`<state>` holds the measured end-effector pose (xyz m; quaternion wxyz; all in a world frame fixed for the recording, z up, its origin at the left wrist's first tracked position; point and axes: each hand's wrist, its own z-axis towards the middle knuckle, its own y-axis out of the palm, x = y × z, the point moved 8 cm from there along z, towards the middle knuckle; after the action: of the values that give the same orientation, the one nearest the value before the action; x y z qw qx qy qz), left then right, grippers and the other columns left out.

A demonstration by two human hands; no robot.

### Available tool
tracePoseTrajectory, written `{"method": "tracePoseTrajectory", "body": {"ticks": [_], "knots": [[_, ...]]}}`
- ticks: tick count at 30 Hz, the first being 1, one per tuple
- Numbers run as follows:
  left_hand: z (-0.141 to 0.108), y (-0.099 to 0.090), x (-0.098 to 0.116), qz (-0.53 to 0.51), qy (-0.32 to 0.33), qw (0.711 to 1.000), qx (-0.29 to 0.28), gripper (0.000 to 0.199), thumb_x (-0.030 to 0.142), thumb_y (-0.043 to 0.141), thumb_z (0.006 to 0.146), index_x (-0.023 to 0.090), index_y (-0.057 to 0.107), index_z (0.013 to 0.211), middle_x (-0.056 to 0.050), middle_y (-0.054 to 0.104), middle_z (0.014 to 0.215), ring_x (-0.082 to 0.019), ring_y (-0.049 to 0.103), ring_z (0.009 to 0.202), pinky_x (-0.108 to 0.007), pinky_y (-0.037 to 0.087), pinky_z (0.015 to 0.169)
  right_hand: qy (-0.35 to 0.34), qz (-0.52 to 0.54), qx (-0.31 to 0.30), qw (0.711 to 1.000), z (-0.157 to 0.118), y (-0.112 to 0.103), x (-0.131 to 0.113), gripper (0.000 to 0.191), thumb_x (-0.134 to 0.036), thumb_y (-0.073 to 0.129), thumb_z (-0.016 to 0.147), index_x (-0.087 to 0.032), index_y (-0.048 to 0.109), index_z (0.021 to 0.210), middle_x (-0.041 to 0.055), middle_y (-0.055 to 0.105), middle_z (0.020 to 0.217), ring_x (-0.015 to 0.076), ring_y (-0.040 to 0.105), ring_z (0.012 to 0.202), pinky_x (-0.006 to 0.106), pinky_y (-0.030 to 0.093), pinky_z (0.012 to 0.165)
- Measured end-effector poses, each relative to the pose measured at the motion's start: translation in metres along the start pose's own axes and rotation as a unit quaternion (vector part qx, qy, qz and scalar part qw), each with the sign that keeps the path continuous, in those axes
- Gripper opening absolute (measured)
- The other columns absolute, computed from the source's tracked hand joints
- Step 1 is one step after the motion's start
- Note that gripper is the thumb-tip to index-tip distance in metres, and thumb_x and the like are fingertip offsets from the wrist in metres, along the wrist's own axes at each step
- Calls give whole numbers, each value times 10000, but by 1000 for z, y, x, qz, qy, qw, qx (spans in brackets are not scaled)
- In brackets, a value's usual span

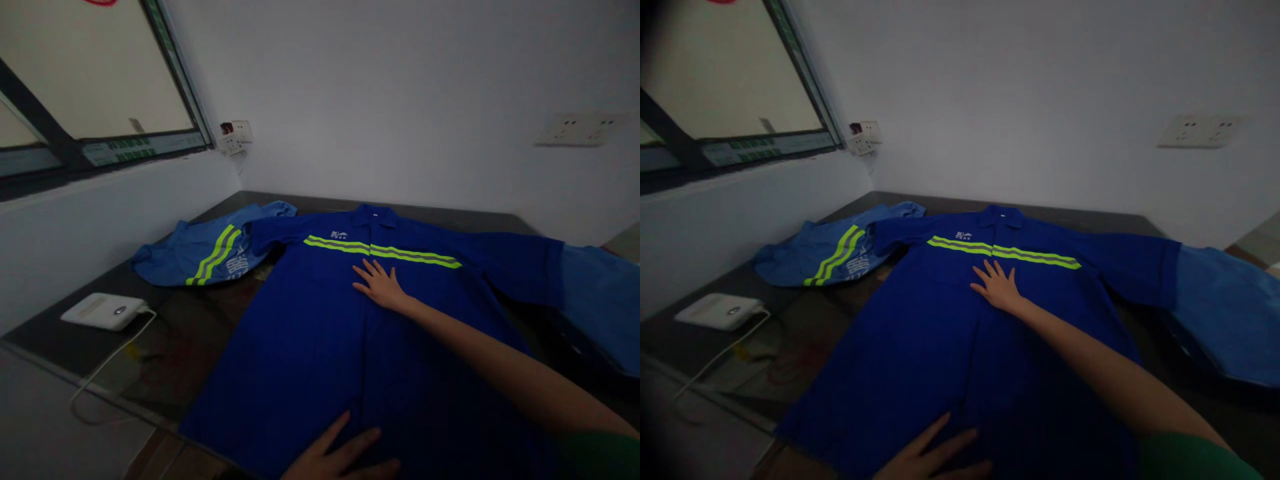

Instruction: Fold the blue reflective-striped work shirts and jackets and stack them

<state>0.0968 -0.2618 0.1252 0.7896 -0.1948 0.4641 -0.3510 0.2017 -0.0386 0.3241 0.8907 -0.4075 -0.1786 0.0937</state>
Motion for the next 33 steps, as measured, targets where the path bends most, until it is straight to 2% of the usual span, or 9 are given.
{"method": "tracePoseTrajectory", "body": {"ticks": [6, 9, 11, 13, 16, 21, 25, 29, 33], "knots": [[-5, -23, 7, -111, -26, 993, -30, 344, 291, 428, 994, 281, 513, 1327, 78, 548, 1380, -159, 436, 1336, -386, 320, 1149, -12, 10, 105, 994, -6, -15, -2, 488, -431, 362, 980, -246, 447, 1424, 84, 326, 1538, 290, 238, 1432, 635, 158, 1122], [-36, -49, -40, -157, -210, 964, 46, 340, 310, 382, 997, 277, 543, 1294, 10, 612, 1303, -143, 512, 1260, -375, 338, 1132, -75, 32, 143, 986, -25, -36, -34, 396, -346, 446, 955, -196, 588, 1293, 118, 421, 1477, 279, 319, 1395, 537, 267, 1125], [-88, -65, -85, -73, -408, 902, 123, 354, 320, 367, 977, 256, 582, 1250, -55, 623, 1260, -197, 549, 1202, -402, 399, 1069, -139, 65, 137, 979, -47, -48, -70, 329, -302, 469, 945, -183, 652, 1191, 127, 518, 1387, 257, 432, 1318, 457, 373, 1077], [-149, -73, -115, 44, -573, 806, 139, 391, 380, 406, 928, 199, 605, 1211, -124, 617, 1212, -270, 573, 1131, -443, 436, 1003, -208, 90, 108, 968, -76, -53, -110, 291, -285, 472, 946, -190, 676, 1130, 119, 596, 1281, 232, 527, 1217, 409, 446, 1011], [-205, -65, -135, 82, -679, 723, 91, 492, 475, 424, 873, 129, 594, 1179, -164, 619, 1143, -304, 607, 1030, -449, 463, 940, -289, 88, 95, 949, -120, -47, -160, 289, -319, 499, 941, -206, 652, 1159, 117, 601, 1273, 239, 535, 1204, 421, 460, 987], [-222, -42, -142, -28, -701, 712, 45, 394, 454, 381, 889, 181, 583, 1088, -111, 696, 1046, -264, 670, 952, -367, 508, 832, -357, 46, 131, 924, -153, -11, -188, 335, -361, 494, 949, -204, 602, 1225, 116, 594, 1291, 244, 507, 1232, 442, 374, 1071], [-226, -48, -148, -69, -699, 711, 34, 304, 373, 396, 858, 211, 607, 1004, -67, 732, 894, -247, 699, 842, -334, 518, 746, -378, 35, 114, 918, -156, -2, -188, 302, -341, 459, 965, -183, 627, 1160, 113, 631, 1214, 226, 560, 1136, 406, 408, 1025], [-215, -107, -173, 4, -678, 726, 110, 376, 417, 443, 836, 185, 624, 1071, -93, 706, 1034, -265, 669, 929, -352, 509, 805, -374, 51, 68, 924, -149, -14, -202, 250, -322, 476, 957, -197, 638, 1100, 76, 654, 1123, 199, 586, 1046, 332, 469, 894], [-172, -167, -244, 9, -612, 756, 233, 427, 457, 452, 872, 171, 602, 1151, -66, 685, 1080, -229, 642, 983, -311, 484, 867, -358, 55, 46, 931, -118, -24, -219, 237, -312, 518, 935, -193, 640, 1100, 77, 646, 1126, 210, 592, 1024, 333, 484, 845]]}}
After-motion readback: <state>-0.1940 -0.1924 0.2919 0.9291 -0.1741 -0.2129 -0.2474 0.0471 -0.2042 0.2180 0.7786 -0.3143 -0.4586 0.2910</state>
